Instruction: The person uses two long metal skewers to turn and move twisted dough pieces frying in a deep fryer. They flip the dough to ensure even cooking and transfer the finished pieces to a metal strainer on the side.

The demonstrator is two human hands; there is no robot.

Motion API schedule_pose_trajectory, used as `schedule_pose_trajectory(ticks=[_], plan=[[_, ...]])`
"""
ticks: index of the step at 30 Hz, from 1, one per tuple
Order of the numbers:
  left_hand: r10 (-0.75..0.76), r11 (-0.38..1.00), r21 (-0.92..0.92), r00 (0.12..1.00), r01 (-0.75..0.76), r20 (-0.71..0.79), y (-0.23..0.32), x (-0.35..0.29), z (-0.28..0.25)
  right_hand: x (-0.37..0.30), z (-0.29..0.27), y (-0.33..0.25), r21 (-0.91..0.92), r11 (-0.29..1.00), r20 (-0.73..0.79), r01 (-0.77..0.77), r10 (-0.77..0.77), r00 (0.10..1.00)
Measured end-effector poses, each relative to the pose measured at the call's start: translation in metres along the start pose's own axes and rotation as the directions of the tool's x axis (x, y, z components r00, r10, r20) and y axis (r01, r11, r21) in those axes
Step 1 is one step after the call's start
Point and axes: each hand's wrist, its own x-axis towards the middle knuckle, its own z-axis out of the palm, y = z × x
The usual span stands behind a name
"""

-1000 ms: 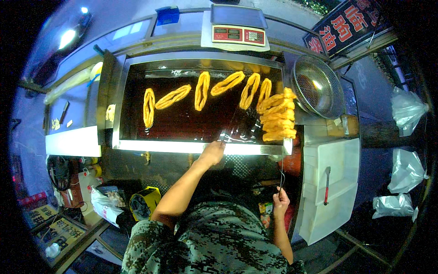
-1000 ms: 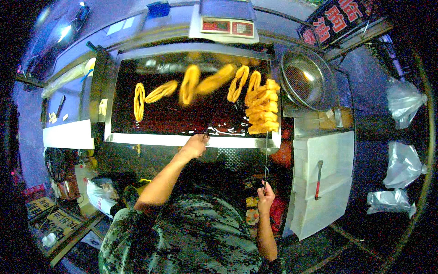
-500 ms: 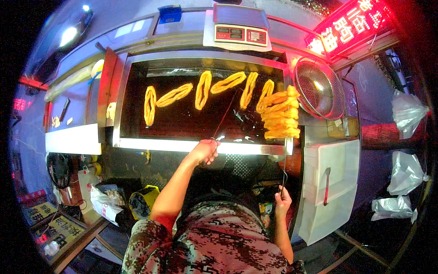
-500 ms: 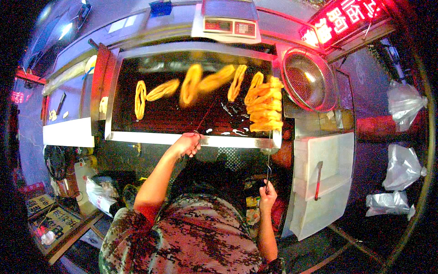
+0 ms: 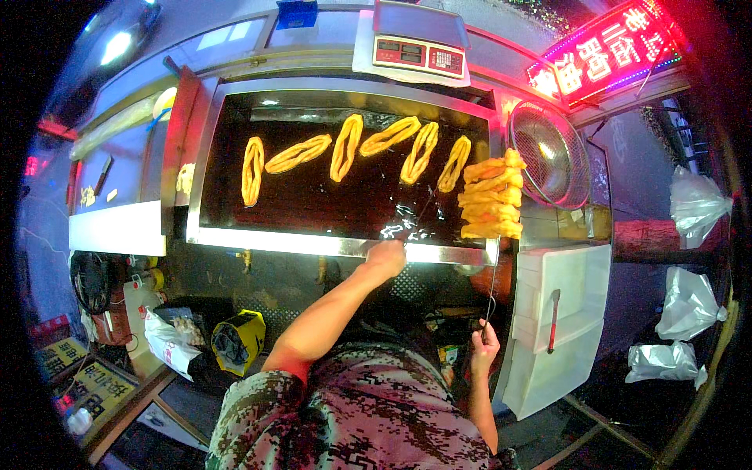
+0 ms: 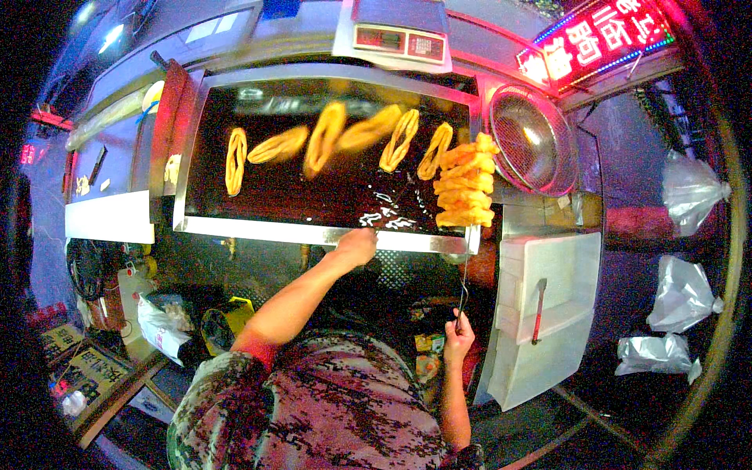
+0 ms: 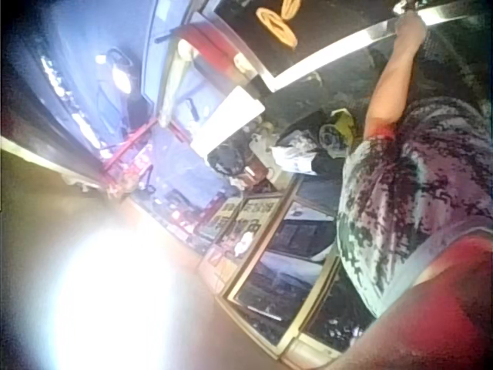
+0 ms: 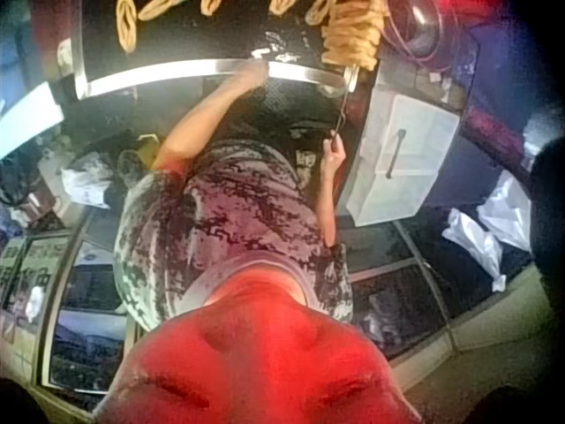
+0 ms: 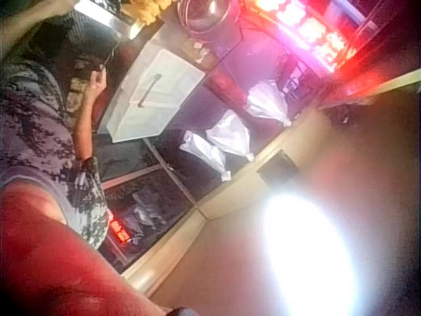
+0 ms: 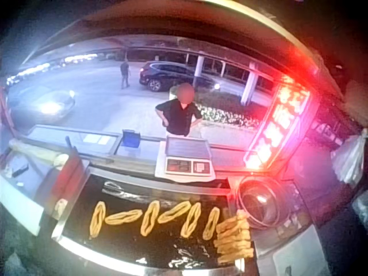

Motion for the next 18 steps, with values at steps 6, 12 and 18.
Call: schedule_pose_trajectory(ticks=[6,12,18], plan=[[0.131,0.341,-0.889,0.921,0.306,0.367,-0.002,-0.012,-0.032,-0.004,-0.005,0.010,-0.014,0.999,0.022,-0.042,0.042,0.999],[-0.159,0.757,-0.616,0.976,0.219,0.152,-0.019,-0.050,-0.054,-0.004,0.008,0.006,-0.013,1.000,-0.011,-0.011,0.011,1.000],[-0.174,0.976,0.066,0.931,0.205,-0.322,-0.059,-0.084,-0.085,0.001,0.001,0.021,-0.062,0.998,0.059,0.009,-0.005,0.998]])
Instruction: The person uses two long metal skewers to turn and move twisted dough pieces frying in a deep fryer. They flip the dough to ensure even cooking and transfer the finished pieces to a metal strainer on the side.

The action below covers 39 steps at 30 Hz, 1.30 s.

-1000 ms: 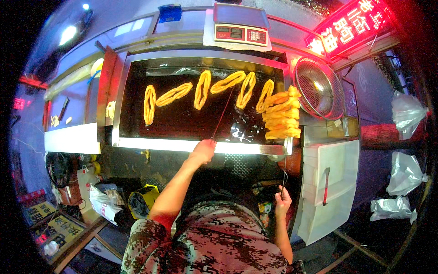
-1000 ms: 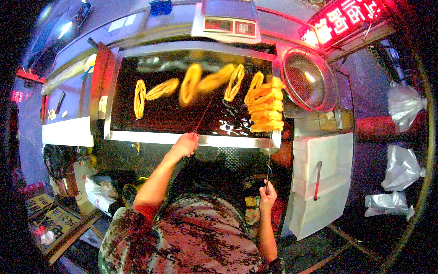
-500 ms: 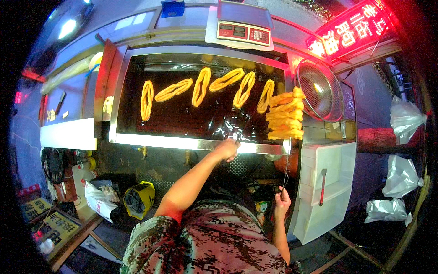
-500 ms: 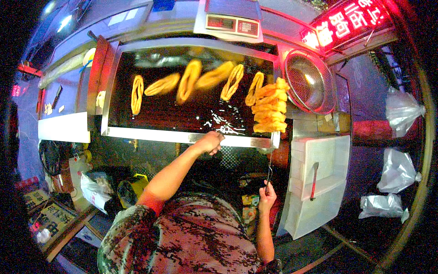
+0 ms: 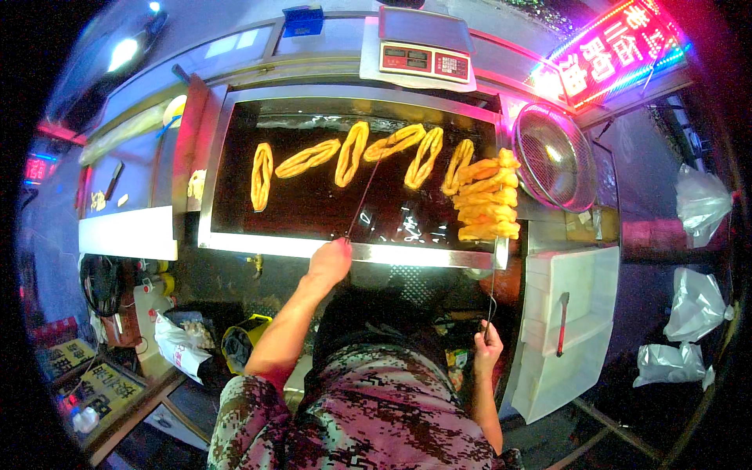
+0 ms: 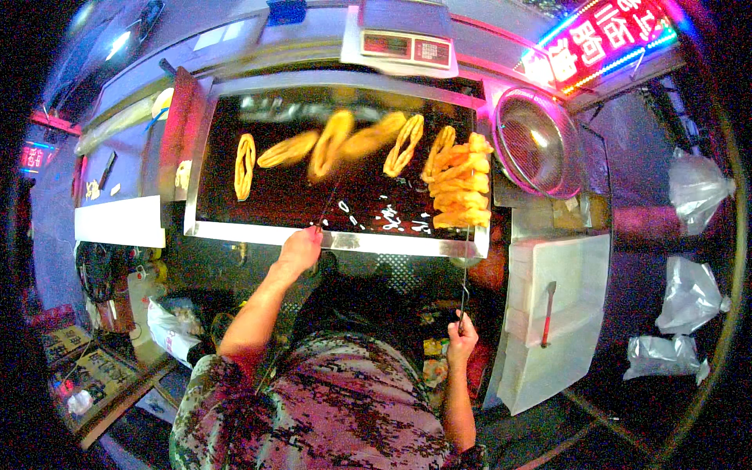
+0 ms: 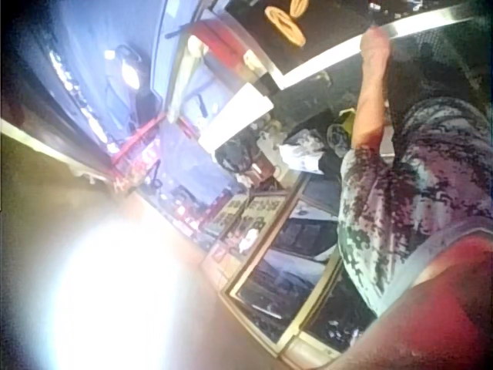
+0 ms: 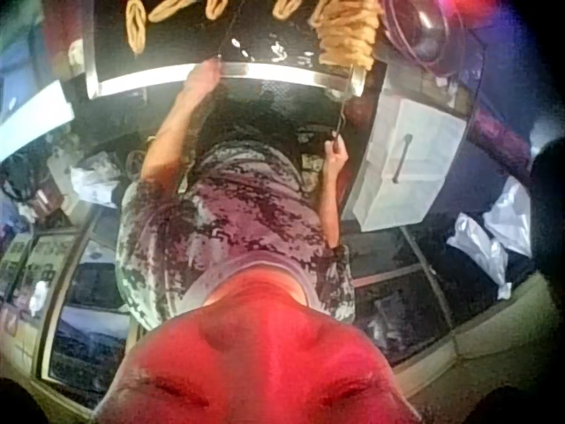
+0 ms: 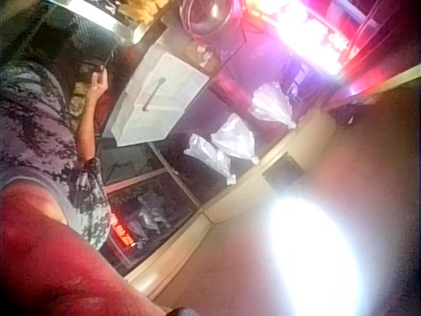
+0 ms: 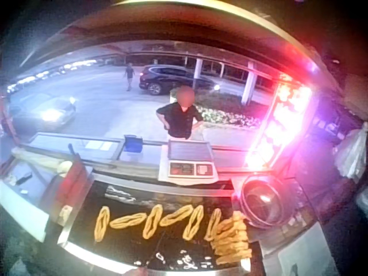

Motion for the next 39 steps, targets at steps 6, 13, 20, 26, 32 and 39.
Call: schedule_pose_trajectory(ticks=[6,13,20,26,32,39], plan=[[0.110,0.985,0.135,0.993,-0.105,-0.029,-0.038,0.011,0.009,0.007,0.008,-0.005,0.066,0.998,0.029,0.001,-0.003,1.000],[0.223,0.218,-0.835,0.808,0.504,0.546,-0.051,-0.001,-0.020,0.007,0.013,-0.002,0.032,0.998,0.028,0.055,-0.056,0.998],[-0.056,0.951,-0.302,0.998,0.066,0.042,-0.057,-0.042,-0.024,0.005,0.019,0.001,0.064,0.997,0.030,0.047,-0.049,0.998],[-0.168,0.980,-0.103,0.984,0.173,0.051,-0.077,-0.055,-0.006,0.005,0.026,-0.010,0.092,0.996,0.040,-0.021,0.017,0.999],[0.074,0.251,-0.862,0.879,0.440,0.470,-0.097,-0.060,-0.027,0.011,0.029,-0.014,0.086,0.996,0.054,-0.018,0.014,0.998],[-0.185,0.470,-0.781,0.911,0.411,0.369,-0.107,-0.085,-0.062,0.013,0.037,-0.014,0.091,0.996,0.073,-0.022,0.015,0.997]])
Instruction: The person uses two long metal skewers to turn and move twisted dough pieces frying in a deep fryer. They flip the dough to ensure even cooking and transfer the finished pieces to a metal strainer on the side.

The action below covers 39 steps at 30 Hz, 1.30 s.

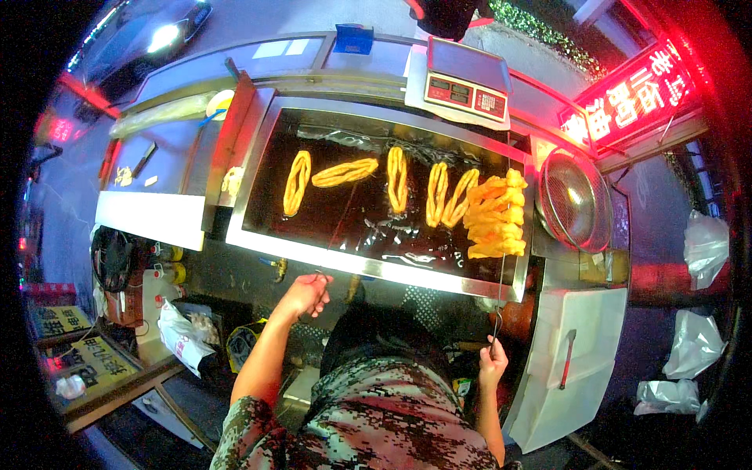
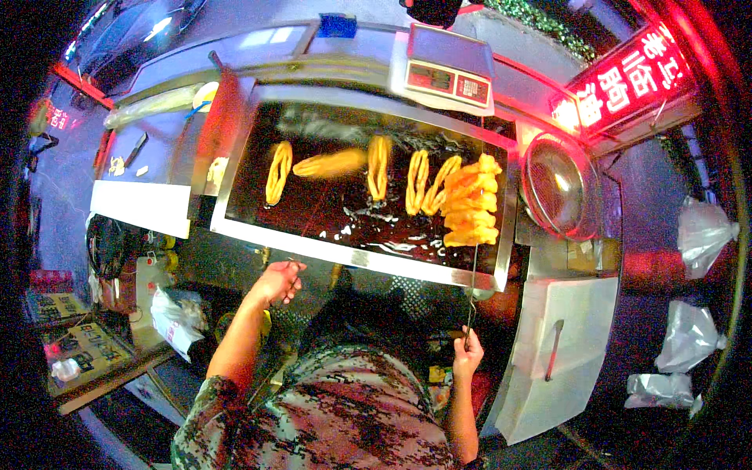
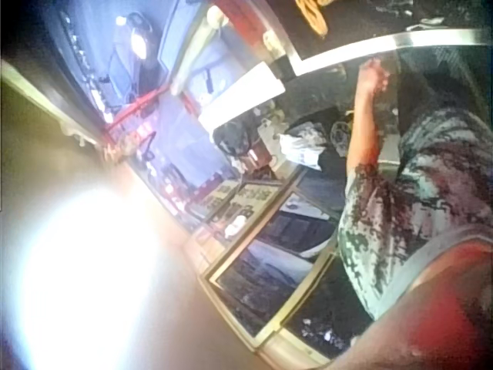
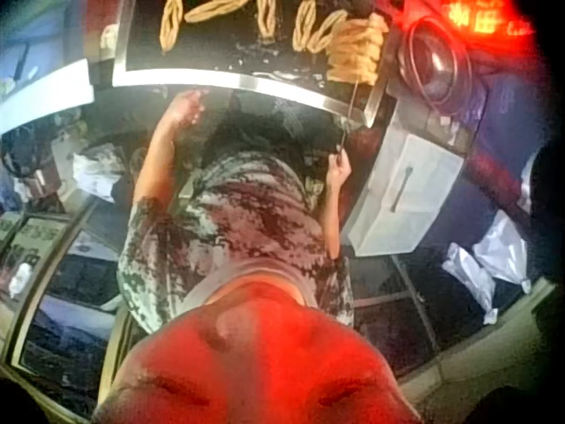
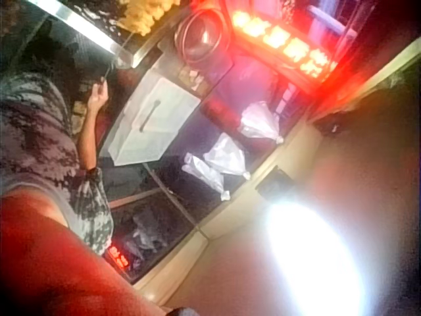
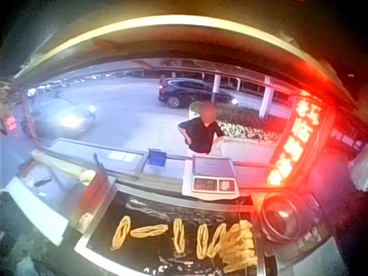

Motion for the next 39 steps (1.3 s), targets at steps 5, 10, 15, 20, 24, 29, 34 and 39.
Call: schedule_pose_trajectory(ticks=[5,10,15,20,24,29,34,39], plan=[[0.493,0.513,0.856,0.838,-0.065,-0.232,-0.014,0.002,-0.051,-0.001,0.009,-0.010,0.005,1.000,0.010,-0.004,0.004,1.000],[0.393,0.402,0.907,0.871,0.126,-0.295,-0.006,0.002,-0.078,0.001,0.017,-0.003,-0.009,0.996,0.039,0.086,-0.086,0.996],[0.120,0.726,0.687,0.981,0.020,-0.155,-0.013,0.003,-0.099,-0.003,0.028,-0.017,-0.015,0.999,0.006,0.037,-0.037,0.999],[-0.046,0.990,-0.115,0.961,0.080,0.272,0.010,-0.026,-0.119,-0.004,0.038,-0.019,-0.065,0.991,0.014,0.118,-0.118,0.993],[0.007,0.917,-0.373,0.931,0.139,0.365,-0.004,-0.013,-0.142,-0.007,0.053,-0.024,-0.053,0.994,0.001,0.096,-0.096,0.995],[-0.015,0.983,-0.176,0.981,0.049,0.192,0.006,0.000,-0.127,-0.006,0.053,-0.015,-0.090,0.992,-0.002,0.088,-0.089,0.996],[-0.066,0.995,0.073,0.996,0.061,0.056,-0.010,0.015,-0.105,-0.004,0.055,-0.012,-0.073,0.994,-0.026,0.075,-0.078,0.997],[0.006,0.974,0.226,0.998,0.009,-0.066,-0.010,0.002,-0.069,0.000,0.059,-0.015,-0.038,0.998,-0.032,0.055,-0.057,0.998]])
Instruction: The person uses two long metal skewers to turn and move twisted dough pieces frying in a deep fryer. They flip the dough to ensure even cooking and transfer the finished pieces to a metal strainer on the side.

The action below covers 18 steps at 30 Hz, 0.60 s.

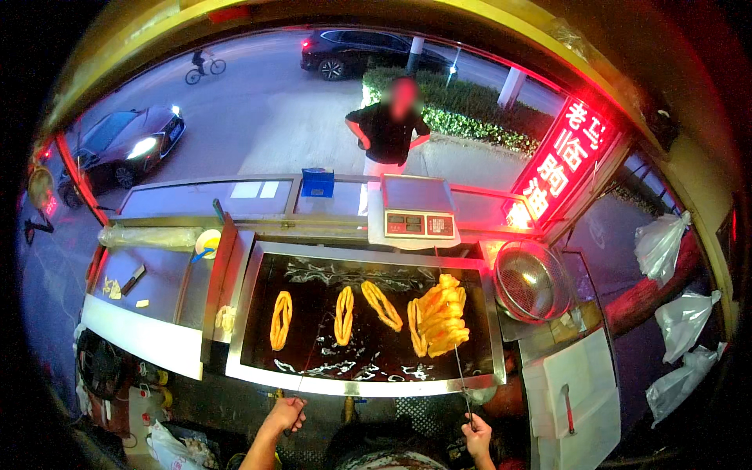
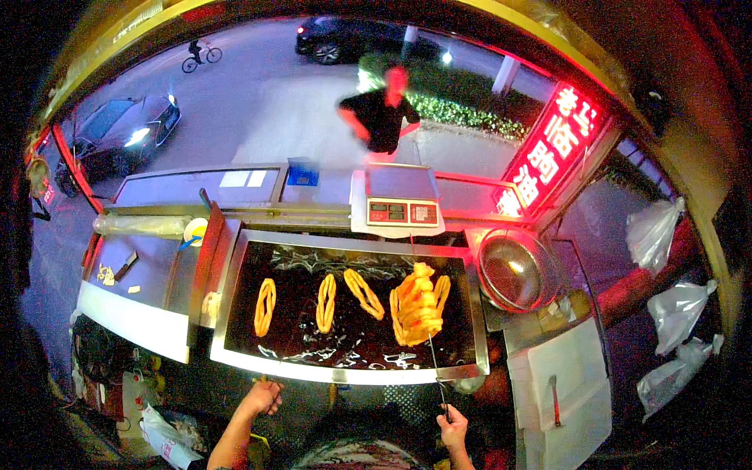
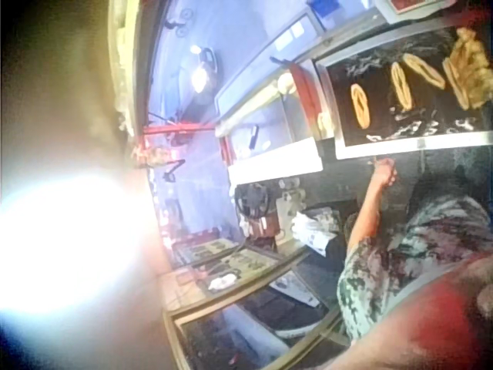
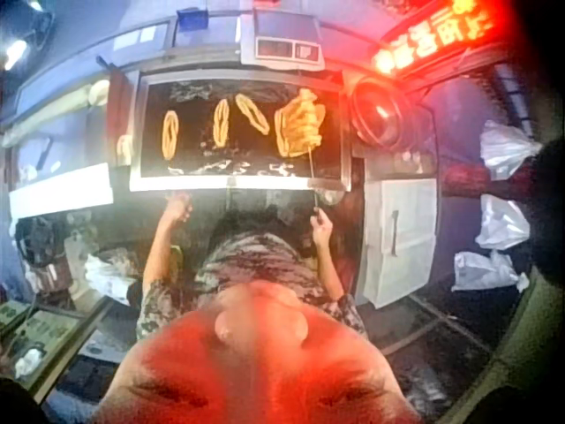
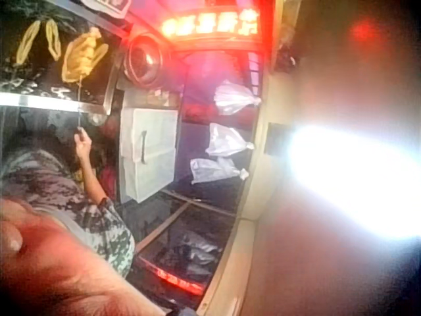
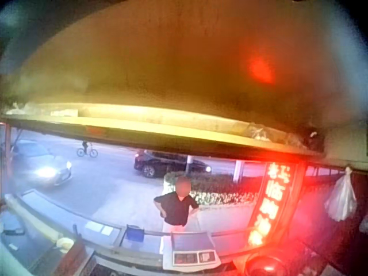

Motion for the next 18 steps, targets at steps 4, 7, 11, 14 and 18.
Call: schedule_pose_trajectory(ticks=[4,7,11,14,18], plan=[[0.055,0.991,0.131,0.970,-0.025,-0.238,-0.001,-0.019,0.000,0.011,0.006,-0.011,-0.010,0.999,0.036,0.041,-0.040,0.999],[0.324,0.844,0.535,0.840,-0.049,-0.435,-0.037,-0.025,-0.015,0.013,0.010,-0.009,0.003,0.999,0.084,0.045,-0.045,0.995],[0.257,0.846,0.531,0.830,0.055,-0.495,-0.051,-0.037,-0.016,0.004,0.018,-0.019,-0.016,1.000,0.047,0.018,-0.017,0.999],[0.206,0.834,0.538,0.838,0.119,-0.505,-0.049,-0.031,-0.014,0.012,0.001,0.015,-0.052,0.995,0.094,0.081,-0.075,0.993],[0.179,0.812,0.557,0.834,0.174,-0.521,-0.055,-0.028,-0.017,0.008,0.014,-0.014,0.006,1.000,0.116,-0.008,0.007,0.993]])
